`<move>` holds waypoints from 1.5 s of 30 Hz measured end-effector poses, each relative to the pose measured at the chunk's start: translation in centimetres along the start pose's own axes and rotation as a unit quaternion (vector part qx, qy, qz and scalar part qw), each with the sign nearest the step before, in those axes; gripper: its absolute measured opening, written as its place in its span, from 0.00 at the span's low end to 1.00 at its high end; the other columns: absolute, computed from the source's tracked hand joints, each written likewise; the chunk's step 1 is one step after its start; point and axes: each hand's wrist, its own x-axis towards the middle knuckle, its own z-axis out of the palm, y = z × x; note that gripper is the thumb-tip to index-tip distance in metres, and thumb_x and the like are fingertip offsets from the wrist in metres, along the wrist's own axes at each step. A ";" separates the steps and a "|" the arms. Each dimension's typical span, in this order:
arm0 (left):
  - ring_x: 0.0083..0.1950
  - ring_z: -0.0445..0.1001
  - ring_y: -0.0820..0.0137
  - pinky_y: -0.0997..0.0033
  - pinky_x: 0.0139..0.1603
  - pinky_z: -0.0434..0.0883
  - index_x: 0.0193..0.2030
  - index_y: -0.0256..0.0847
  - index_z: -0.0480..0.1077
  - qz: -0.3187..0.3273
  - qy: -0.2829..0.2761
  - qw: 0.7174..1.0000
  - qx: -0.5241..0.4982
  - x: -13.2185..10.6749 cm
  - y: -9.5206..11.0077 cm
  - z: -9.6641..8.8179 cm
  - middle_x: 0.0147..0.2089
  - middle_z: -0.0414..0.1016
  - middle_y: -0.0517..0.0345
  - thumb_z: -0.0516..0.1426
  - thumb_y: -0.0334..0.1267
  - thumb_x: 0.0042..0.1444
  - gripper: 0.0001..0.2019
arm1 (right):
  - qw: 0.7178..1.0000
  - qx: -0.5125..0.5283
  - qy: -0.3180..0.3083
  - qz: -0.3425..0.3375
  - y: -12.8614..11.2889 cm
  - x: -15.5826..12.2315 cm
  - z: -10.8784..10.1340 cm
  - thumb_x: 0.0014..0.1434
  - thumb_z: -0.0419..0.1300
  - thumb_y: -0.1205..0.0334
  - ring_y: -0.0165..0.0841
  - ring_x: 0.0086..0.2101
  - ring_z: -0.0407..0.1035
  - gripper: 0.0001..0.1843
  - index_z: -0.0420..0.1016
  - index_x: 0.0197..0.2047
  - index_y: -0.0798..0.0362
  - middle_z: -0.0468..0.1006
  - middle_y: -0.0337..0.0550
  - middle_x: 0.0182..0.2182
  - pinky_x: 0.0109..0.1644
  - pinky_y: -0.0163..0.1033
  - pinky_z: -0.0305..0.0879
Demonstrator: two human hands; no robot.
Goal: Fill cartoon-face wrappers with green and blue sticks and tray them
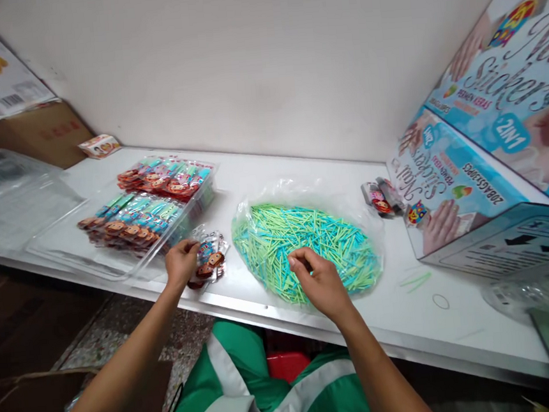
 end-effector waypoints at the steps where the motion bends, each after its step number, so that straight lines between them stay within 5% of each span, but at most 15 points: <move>1: 0.35 0.73 0.64 0.68 0.36 0.65 0.32 0.37 0.74 0.000 -0.023 0.998 -0.055 -0.6 0.7 -0.4 0.32 0.76 0.52 0.56 0.42 0.49 0.10 | 1.000 0.002 0.003 0.004 -0.1 0.0 0.4 0.59 0.53 0.51 0.31 0.32 0.67 0.13 0.71 0.37 0.52 0.74 0.41 0.31 0.38 0.37 0.63; 5: 0.24 0.67 0.73 0.73 0.28 0.63 0.30 0.37 0.74 -0.041 -0.228 0.922 -0.311 -4.6 4.9 -1.6 0.24 0.73 0.59 0.63 0.44 0.43 0.12 | 0.998 0.053 -0.010 0.039 -0.4 -0.3 3.0 0.54 0.59 0.50 0.34 0.41 0.68 0.24 0.65 0.51 0.52 0.73 0.47 0.44 0.45 0.40 0.64; 7: 0.25 0.68 0.74 0.75 0.28 0.63 0.31 0.37 0.75 -0.048 -0.322 0.872 -0.366 -6.8 6.9 -1.4 0.25 0.73 0.59 0.64 0.42 0.42 0.12 | 0.991 0.098 -0.071 0.060 -0.5 -0.7 4.5 0.54 0.58 0.50 0.33 0.38 0.68 0.19 0.67 0.45 0.53 0.74 0.44 0.39 0.41 0.38 0.65; 10: 0.36 0.73 0.70 0.73 0.38 0.67 0.40 0.38 0.75 -0.090 -0.378 0.813 -0.433 -9.3 8.6 0.0 0.36 0.77 0.54 0.64 0.42 0.44 0.15 | 0.974 0.154 -0.145 0.080 0.0 -1.4 5.7 0.58 0.53 0.50 0.28 0.28 0.65 0.14 0.67 0.32 0.53 0.69 0.36 0.25 0.32 0.34 0.63; 14: 0.41 0.74 0.66 0.68 0.45 0.67 0.40 0.36 0.76 -0.155 -0.405 0.769 -0.470 -10.5 9.1 2.6 0.38 0.78 0.50 0.64 0.44 0.45 0.17 | 0.968 0.174 -0.158 0.090 1.1 -2.4 5.3 0.58 0.54 0.49 0.27 0.26 0.63 0.15 0.66 0.30 0.53 0.67 0.34 0.24 0.31 0.33 0.60; 24: 0.29 0.72 0.70 0.72 0.33 0.66 0.27 0.36 0.76 -0.177 -0.396 0.778 -0.454 -10.7 9.5 4.6 0.27 0.77 0.56 0.67 0.40 0.37 0.11 | 0.971 0.082 -0.208 0.082 2.2 -2.3 1.5 0.60 0.52 0.51 0.29 0.28 0.66 0.15 0.70 0.34 0.54 0.72 0.37 0.26 0.30 0.33 0.60; 28: 0.31 0.73 0.71 0.73 0.35 0.67 0.33 0.35 0.76 -0.169 -0.414 0.764 -0.466 -10.1 9.7 4.4 0.29 0.77 0.55 0.67 0.41 0.39 0.14 | 0.987 -0.104 -0.124 0.009 1.7 1.8 0.5 0.62 0.49 0.56 0.29 0.29 0.66 0.13 0.70 0.36 0.52 0.73 0.37 0.27 0.32 0.33 0.58; 31: 0.31 0.74 0.72 0.74 0.36 0.67 0.34 0.35 0.76 -0.168 -0.414 0.762 -0.469 -9.7 9.8 4.1 0.29 0.77 0.54 0.66 0.41 0.40 0.15 | 0.946 -0.296 -0.133 -0.006 1.8 6.2 0.8 0.62 0.48 0.59 0.30 0.33 0.67 0.12 0.70 0.42 0.53 0.76 0.40 0.32 0.35 0.33 0.57; 34: 0.32 0.74 0.71 0.73 0.36 0.67 0.33 0.35 0.75 -0.167 -0.418 0.761 -0.468 -9.6 9.5 3.8 0.30 0.77 0.53 0.65 0.43 0.42 0.14 | 0.928 -0.346 -0.140 -0.002 2.4 9.3 1.4 0.60 0.51 0.61 0.34 0.38 0.68 0.13 0.70 0.45 0.55 0.76 0.47 0.39 0.37 0.34 0.55; 37: 0.33 0.74 0.68 0.71 0.35 0.67 0.35 0.36 0.75 -0.158 -0.418 0.774 -0.448 -9.8 8.7 3.4 0.31 0.77 0.53 0.65 0.44 0.42 0.16 | 0.917 -0.367 -0.154 0.014 3.5 9.5 1.3 0.61 0.49 0.58 0.35 0.37 0.68 0.14 0.72 0.42 0.55 0.76 0.48 0.39 0.36 0.35 0.54; 40: 0.33 0.74 0.66 0.70 0.34 0.67 0.38 0.37 0.74 -0.079 -0.460 0.800 -0.377 -10.5 7.6 3.1 0.31 0.77 0.52 0.62 0.45 0.45 0.16 | 0.904 -0.382 -0.186 0.047 4.9 7.3 0.2 0.62 0.48 0.56 0.33 0.32 0.68 0.17 0.73 0.34 0.55 0.77 0.46 0.32 0.32 0.34 0.53; 45: 0.36 0.75 0.63 0.70 0.35 0.63 0.57 0.43 0.65 0.171 -0.518 0.829 -0.123 -12.6 6.4 3.6 0.33 0.78 0.54 0.56 0.42 0.51 0.24 | 0.887 -0.391 -0.229 0.091 6.4 3.1 -1.7 0.60 0.51 0.57 0.32 0.30 0.69 0.13 0.74 0.35 0.54 0.78 0.43 0.30 0.30 0.33 0.51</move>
